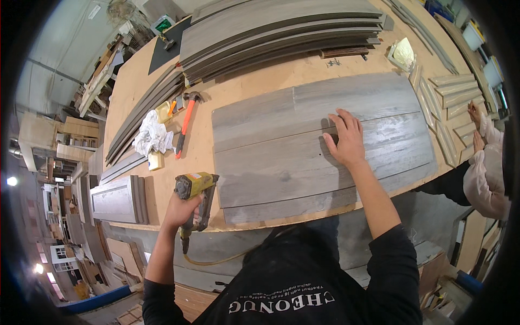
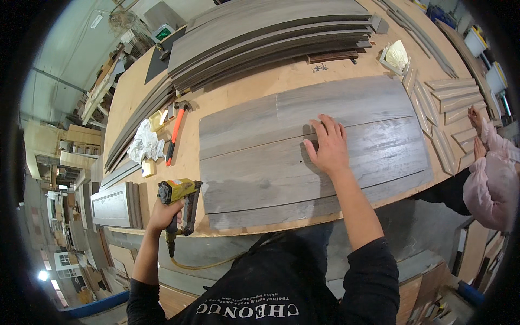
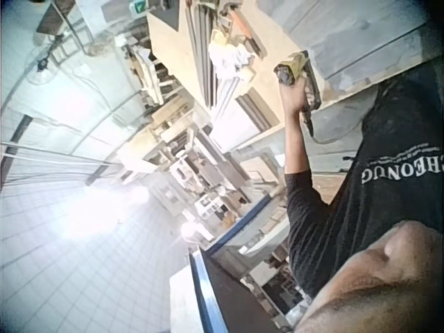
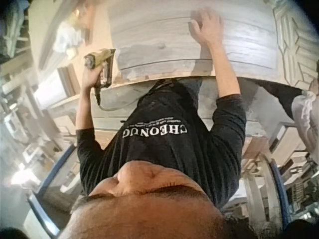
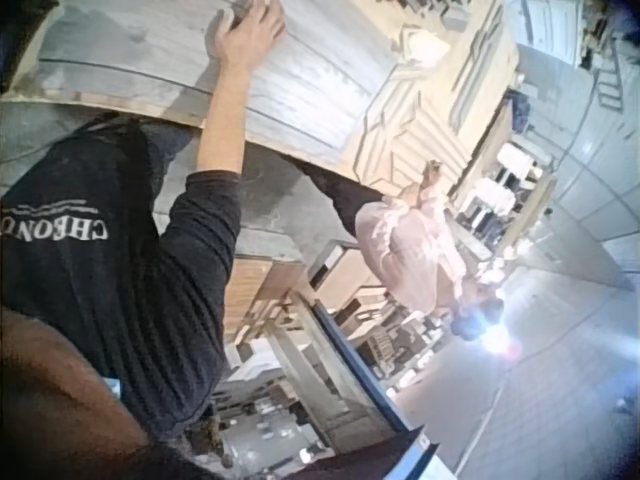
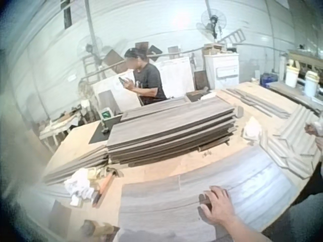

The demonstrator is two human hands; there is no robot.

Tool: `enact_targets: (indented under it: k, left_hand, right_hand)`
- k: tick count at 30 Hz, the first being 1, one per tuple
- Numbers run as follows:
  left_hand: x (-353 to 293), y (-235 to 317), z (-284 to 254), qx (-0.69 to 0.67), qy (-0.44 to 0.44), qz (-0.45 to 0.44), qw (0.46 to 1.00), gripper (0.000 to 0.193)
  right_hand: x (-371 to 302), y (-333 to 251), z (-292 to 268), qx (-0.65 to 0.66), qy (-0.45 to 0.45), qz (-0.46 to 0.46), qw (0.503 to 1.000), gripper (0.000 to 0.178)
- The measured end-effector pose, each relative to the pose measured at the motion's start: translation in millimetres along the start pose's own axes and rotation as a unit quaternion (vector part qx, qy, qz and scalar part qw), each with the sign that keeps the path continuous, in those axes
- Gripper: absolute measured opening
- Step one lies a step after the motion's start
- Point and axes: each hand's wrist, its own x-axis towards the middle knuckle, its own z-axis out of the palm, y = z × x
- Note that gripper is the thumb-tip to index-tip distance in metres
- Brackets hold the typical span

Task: The person aligns wooden frame pieces onto wooden panels by hand and fastens them using a pneumatic nailer.

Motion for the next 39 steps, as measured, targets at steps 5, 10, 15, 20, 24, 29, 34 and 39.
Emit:
enact_targets:
  k: [5,10,15,20,24,29,34,39]
  left_hand:
    - [6.4,-5.1,-2.6,0.016,-0.01,0.002,1.0,0.017]
    - [3.1,5.8,-0.5,0.071,0.002,0.0,0.997,0.02]
    - [4.1,7.8,-2.0,0.056,0.012,0.02,0.998,0.019]
    - [28.6,19.6,-12.3,0.012,0.031,0.035,0.999,0.019]
    - [54.7,33.0,-10.4,0.006,0.053,0.038,0.998,0.016]
    - [67.6,31.6,-10.5,-0.002,0.037,0.033,0.999,0.015]
    - [70.1,31.6,-10.9,0.0,0.036,0.029,0.999,0.015]
    - [71.9,33.5,-12.3,0.013,0.021,0.026,0.999,0.015]
  right_hand:
    - [2.5,-2.4,0.8,0.012,0.012,0.012,1.0,0.045]
    - [2.3,0.0,-0.5,0.015,0.018,0.006,1.0,0.045]
    - [-1.0,-0.2,0.4,0.015,0.026,0.007,1.0,0.046]
    - [-1.3,-0.9,-2.7,0.02,0.023,0.002,1.0,0.047]
    - [-0.4,-1.8,-4.7,0.02,0.015,0.019,0.999,0.047]
    - [1.7,-3.2,-5.4,0.042,0.009,0.018,0.999,0.048]
    - [1.2,-1.2,-3.4,0.041,0.009,0.019,0.999,0.049]
    - [0.4,-0.6,-4.5,0.039,0.007,0.021,0.999,0.049]
